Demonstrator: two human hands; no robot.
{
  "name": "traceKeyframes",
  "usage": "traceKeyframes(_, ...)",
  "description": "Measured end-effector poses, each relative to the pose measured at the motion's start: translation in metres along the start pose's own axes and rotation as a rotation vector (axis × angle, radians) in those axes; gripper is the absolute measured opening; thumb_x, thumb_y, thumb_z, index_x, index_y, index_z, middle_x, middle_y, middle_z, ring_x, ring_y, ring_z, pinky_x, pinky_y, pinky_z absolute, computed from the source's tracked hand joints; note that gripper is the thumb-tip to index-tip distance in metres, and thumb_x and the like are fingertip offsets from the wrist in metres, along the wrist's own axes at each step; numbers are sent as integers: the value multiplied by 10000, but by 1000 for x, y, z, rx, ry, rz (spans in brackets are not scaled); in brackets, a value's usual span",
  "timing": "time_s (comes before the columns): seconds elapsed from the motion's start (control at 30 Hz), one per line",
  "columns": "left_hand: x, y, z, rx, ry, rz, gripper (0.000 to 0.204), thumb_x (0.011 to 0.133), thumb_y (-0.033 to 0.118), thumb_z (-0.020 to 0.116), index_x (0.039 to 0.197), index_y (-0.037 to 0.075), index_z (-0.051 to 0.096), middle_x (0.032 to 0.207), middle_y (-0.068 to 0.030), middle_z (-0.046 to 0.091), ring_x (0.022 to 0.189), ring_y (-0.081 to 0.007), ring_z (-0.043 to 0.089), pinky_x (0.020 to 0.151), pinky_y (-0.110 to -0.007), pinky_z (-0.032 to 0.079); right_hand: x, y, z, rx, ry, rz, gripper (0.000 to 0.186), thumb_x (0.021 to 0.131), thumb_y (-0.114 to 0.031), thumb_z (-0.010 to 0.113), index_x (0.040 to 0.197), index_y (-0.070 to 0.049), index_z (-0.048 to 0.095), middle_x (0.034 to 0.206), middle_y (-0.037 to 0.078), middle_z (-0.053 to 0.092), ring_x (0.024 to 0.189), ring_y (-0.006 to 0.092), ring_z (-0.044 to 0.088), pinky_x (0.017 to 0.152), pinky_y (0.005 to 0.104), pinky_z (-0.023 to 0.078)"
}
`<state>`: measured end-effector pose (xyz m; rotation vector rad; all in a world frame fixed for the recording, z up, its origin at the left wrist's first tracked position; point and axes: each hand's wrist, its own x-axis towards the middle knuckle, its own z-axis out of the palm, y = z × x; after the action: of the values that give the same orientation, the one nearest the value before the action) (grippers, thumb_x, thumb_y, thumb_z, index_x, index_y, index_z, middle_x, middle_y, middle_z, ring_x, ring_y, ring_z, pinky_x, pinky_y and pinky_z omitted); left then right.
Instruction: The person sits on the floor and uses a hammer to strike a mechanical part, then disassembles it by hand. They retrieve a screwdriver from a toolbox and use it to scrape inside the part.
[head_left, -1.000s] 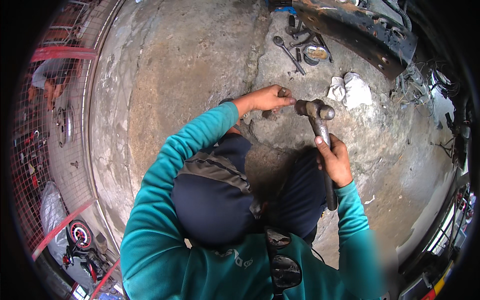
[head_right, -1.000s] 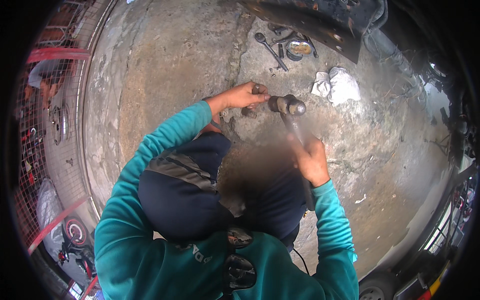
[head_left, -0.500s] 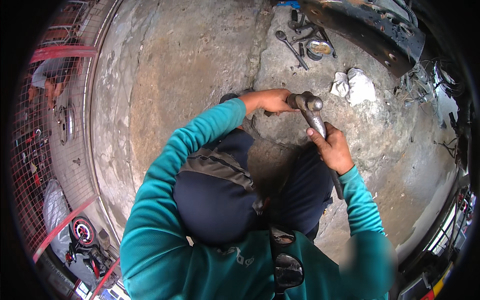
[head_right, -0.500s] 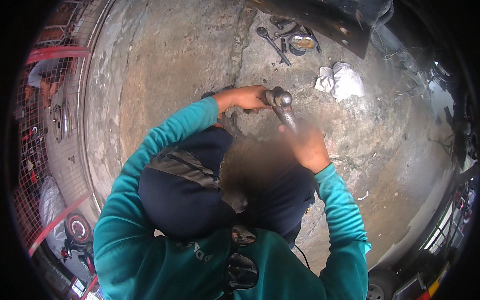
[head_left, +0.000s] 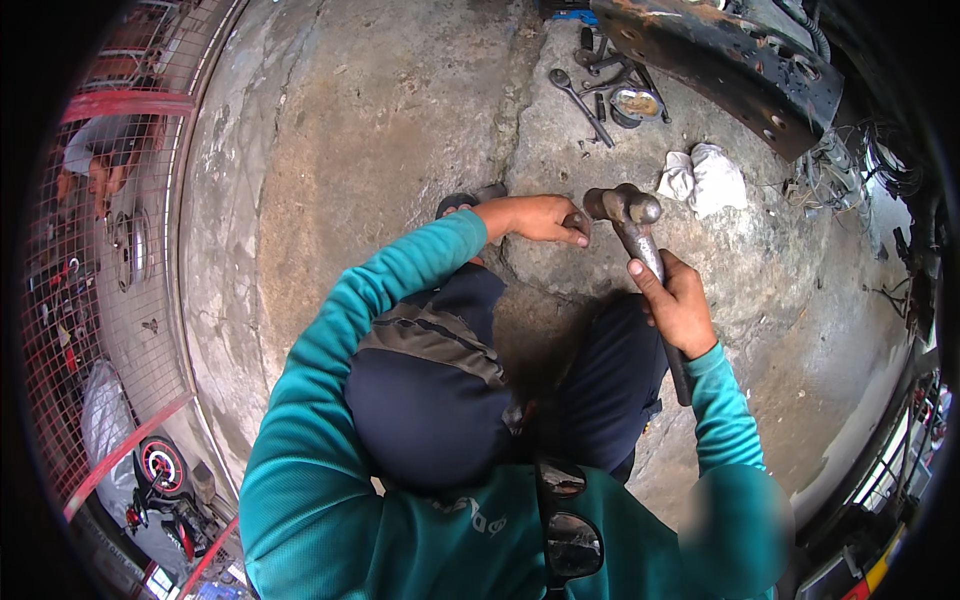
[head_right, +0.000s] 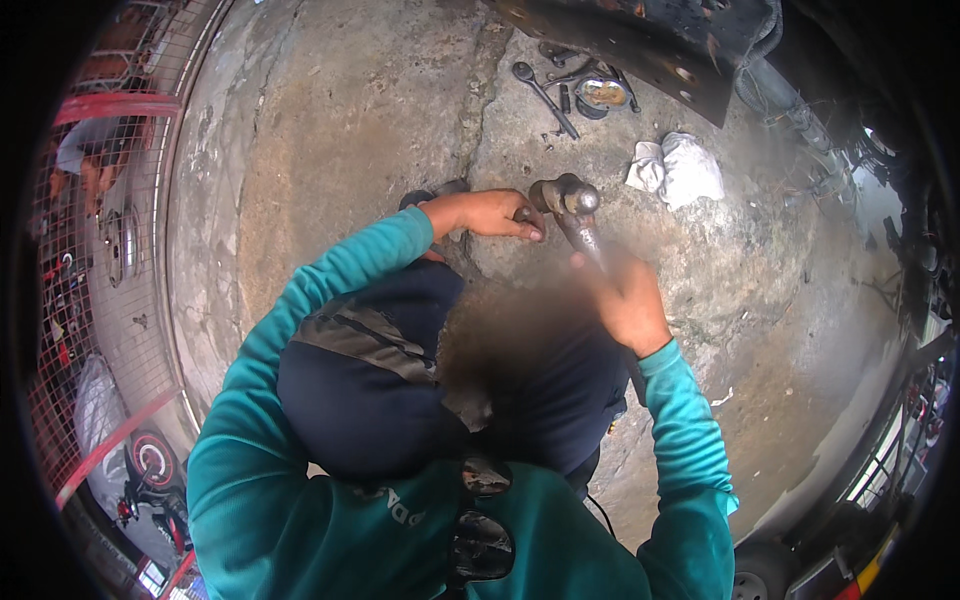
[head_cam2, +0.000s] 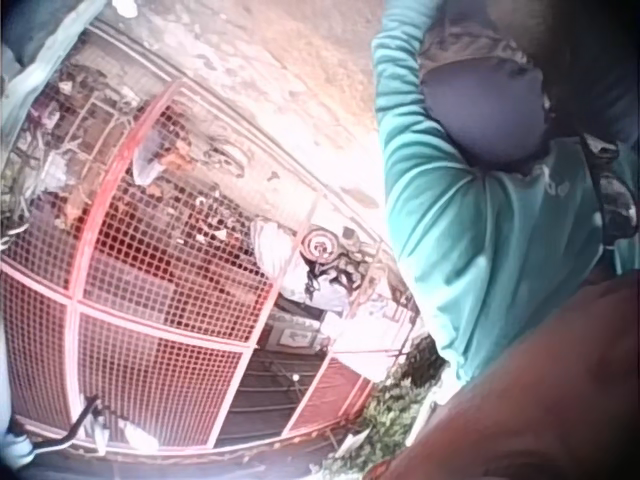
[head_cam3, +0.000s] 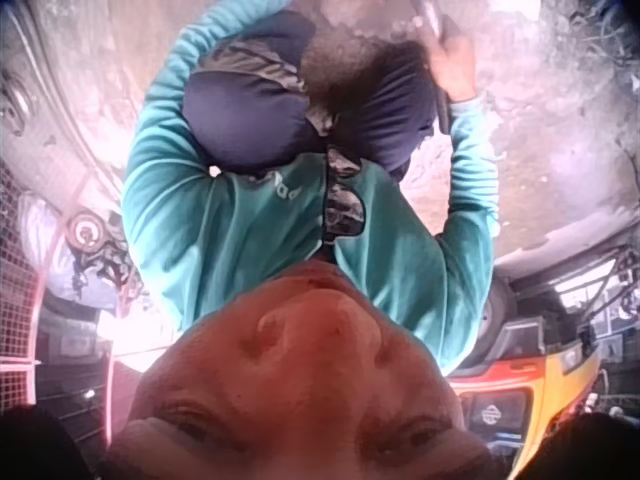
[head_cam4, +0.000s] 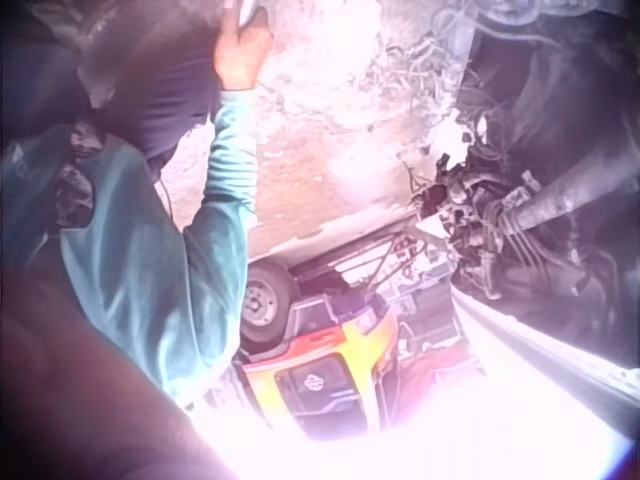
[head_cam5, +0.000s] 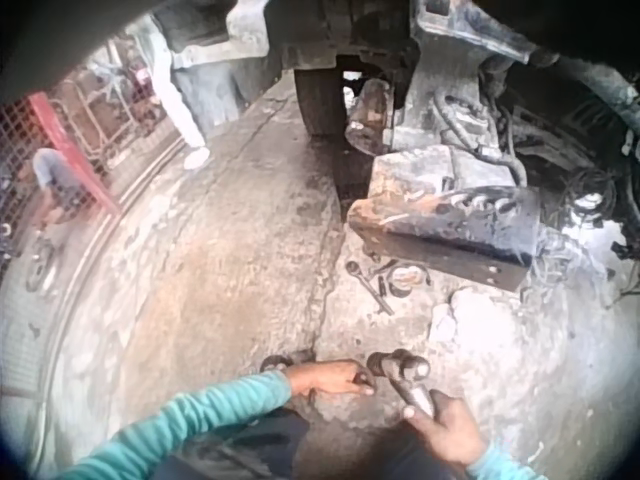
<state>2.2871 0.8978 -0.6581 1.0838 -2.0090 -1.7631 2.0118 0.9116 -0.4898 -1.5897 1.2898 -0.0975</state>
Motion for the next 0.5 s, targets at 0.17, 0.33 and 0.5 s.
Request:
traceKeyframes(0.17, 10, 8, -5, 105, -2, -59, 383, 1028, 422, 692, 1176, 72, 739, 933, -117, 739, 880, -261, 676, 824, -435, 523, 12, 31, 10, -338, 91, -291, 503, 1021, -499, 706, 1004, 1, 648, 622, 28, 566, 521, 111, 576, 477, 292, 467)
traceKeyframes(0.33, 5, 17, -16, -438, 172, -93, 275, 1039, 288, 705, 1184, 55, 714, 768, -13, 632, 711, -139, 579, 710, -345, 496, -4, -1, -5, 140, -8, 110, 374, 1044, -379, 668, 1054, -5, 663, 699, 70, 641, 590, 153, 604, 547, 360, 473)
traceKeyframes(0.5, 7, 31, -25, -335, 214, -225, 320, 1001, 314, 749, 1161, 40, 708, 758, 6, 614, 670, -113, 556, 653, -323, 497, -7, -12, -4, 320, -4, 139, 307, 1076, -334, 637, 1046, -30, 672, 672, -1, 592, 522, 77, 516, 480, 267, 416)
